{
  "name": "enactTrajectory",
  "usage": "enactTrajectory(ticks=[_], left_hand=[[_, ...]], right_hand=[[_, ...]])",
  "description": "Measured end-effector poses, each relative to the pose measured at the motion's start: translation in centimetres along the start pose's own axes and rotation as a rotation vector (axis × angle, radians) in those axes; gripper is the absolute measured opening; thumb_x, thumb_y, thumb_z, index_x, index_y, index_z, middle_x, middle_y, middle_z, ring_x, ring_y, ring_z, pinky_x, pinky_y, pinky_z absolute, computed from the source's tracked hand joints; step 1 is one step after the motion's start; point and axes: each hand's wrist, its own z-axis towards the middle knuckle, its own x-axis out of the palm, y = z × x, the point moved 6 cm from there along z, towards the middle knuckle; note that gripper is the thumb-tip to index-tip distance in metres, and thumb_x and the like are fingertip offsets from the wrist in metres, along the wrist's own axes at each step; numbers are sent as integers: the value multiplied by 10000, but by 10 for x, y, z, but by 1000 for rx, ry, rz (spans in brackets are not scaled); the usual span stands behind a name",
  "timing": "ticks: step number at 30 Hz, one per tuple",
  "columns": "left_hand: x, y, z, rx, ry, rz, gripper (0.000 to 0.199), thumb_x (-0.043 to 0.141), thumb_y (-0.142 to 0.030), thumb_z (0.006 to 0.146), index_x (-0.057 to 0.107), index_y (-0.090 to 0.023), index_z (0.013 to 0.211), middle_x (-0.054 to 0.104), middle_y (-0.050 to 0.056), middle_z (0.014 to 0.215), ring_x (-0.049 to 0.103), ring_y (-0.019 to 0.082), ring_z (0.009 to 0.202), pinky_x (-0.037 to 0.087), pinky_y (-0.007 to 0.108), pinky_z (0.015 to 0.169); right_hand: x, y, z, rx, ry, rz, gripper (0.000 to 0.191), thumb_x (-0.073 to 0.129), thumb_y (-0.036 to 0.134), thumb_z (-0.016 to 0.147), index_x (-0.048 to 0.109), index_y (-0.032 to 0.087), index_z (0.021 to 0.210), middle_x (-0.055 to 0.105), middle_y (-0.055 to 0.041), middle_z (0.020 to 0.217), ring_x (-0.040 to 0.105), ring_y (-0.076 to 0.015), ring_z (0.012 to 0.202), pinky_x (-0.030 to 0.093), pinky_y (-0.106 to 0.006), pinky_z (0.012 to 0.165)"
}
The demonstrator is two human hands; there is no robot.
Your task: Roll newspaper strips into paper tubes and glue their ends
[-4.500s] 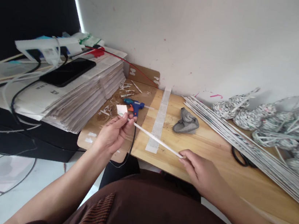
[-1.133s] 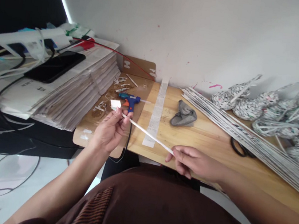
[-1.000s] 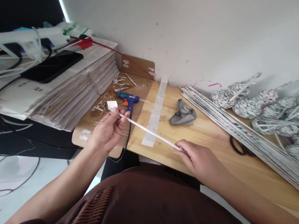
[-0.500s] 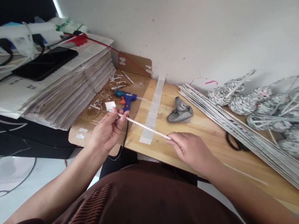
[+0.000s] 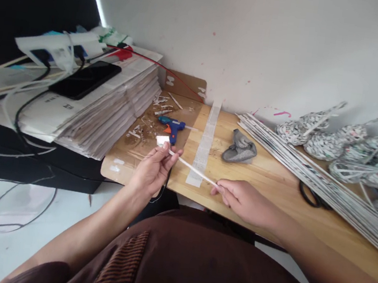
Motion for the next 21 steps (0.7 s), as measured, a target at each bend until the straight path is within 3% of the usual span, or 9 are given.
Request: enactTrajectory(ticks=[2, 5, 8, 10, 15, 18, 21], left_hand=[[0, 3, 0, -5, 17, 7, 203, 532, -95, 926, 643, -93, 756, 694, 61, 749, 743, 171, 796, 612, 182, 691], [1, 10, -2, -26, 57, 18, 188, 553, -99, 917, 648, -98, 754, 702, 59, 764, 744, 185, 845, 611, 191, 726], [3, 13, -4, -42, 84, 19, 154, 584, -110, 903, 666, -110, 773, 709, 55, 791, 740, 182, 871, 608, 184, 731], [2, 11, -5, -45, 64, 25, 130, 611, -110, 887, 675, -112, 774, 712, 59, 802, 736, 155, 840, 595, 148, 682], [-4, 7, -5, -70, 34, 16, 106, 649, -92, 856, 679, -101, 755, 697, 55, 765, 712, 108, 736, 566, 104, 610], [-5, 7, -4, -80, 61, 4, 105, 653, -91, 853, 676, -104, 752, 690, 41, 764, 714, 107, 748, 576, 113, 641], [-5, 9, -3, -96, 91, 14, 107, 657, -100, 853, 664, -109, 747, 689, 34, 774, 717, 112, 759, 577, 117, 619]], right_hand=[[0, 2, 3, -1, 7, 33, 296, 377, 342, 1012, 648, 225, 1022, 717, -29, 855, 647, -166, 749, 415, -262, 674], [-4, 16, 12, -26, -136, -54, 248, 484, 398, 974, 613, 216, 1081, 722, -53, 958, 649, -194, 814, 404, -283, 695], [-1, 29, 25, -32, -199, -69, 272, 426, 366, 997, 630, 189, 962, 687, -59, 830, 608, -182, 727, 376, -293, 658], [4, 29, 33, -17, -134, 111, 335, 377, 377, 1010, 628, 184, 901, 621, -28, 725, 555, -149, 646, 373, -280, 630], [25, 19, 39, 35, 267, 803, 443, 384, 533, 981, 588, 152, 882, 401, 67, 548, 373, -86, 473, 334, -242, 527], [27, 16, 39, 34, 293, 870, 452, 421, 566, 959, 575, 150, 871, 392, 76, 536, 361, -79, 464, 314, -238, 519], [23, 19, 37, 36, 233, 718, 452, 379, 550, 979, 588, 159, 890, 452, 53, 576, 411, -87, 487, 340, -240, 535]])
